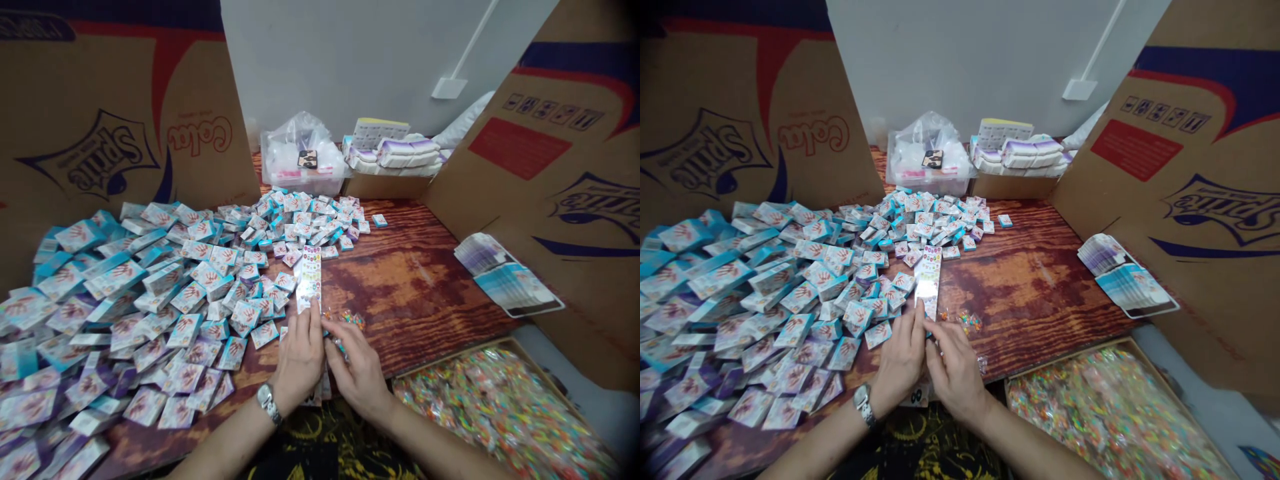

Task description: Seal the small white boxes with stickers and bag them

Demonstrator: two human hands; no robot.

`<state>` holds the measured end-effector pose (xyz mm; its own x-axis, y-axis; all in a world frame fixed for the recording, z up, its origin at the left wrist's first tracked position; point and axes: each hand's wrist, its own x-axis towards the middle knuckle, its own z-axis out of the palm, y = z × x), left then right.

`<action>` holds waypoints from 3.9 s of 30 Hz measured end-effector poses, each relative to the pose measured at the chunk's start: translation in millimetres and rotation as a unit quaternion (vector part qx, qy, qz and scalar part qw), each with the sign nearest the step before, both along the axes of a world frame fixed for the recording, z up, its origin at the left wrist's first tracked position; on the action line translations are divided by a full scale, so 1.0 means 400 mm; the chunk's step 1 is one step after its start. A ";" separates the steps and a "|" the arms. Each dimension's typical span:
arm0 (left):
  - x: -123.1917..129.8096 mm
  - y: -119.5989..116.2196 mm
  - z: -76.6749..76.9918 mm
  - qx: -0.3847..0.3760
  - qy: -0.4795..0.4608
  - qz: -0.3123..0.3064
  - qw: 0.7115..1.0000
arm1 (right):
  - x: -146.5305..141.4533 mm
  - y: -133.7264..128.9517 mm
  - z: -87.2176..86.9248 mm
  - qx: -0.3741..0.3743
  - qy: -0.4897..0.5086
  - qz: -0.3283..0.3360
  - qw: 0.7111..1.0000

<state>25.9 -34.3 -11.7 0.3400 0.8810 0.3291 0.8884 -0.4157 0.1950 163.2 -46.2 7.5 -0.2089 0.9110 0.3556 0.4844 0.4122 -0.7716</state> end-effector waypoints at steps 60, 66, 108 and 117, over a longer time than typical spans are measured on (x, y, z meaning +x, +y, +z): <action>-0.211 -0.064 -0.068 0.029 0.030 -0.049 0.998 | 0.215 0.071 -0.156 -0.146 -0.332 0.084 0.928; -0.158 -0.093 -0.073 -0.068 -0.115 -0.040 0.990 | 0.075 0.153 -0.145 -0.147 -0.368 0.094 0.913; -0.076 -0.108 -0.062 -0.566 -0.637 0.105 0.513 | 0.017 -0.021 -0.224 -0.465 0.187 -0.017 0.865; -0.078 -0.091 -0.067 -0.596 -0.632 0.142 0.474 | -0.003 0.033 -0.133 -0.569 0.116 -0.112 0.806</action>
<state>-5.2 -70.7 -38.3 0.3469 0.6480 -0.6781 -0.2646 0.7612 0.5921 162.0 -33.1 -45.7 -0.0415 0.6810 -0.7311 0.2359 -0.7043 -0.6695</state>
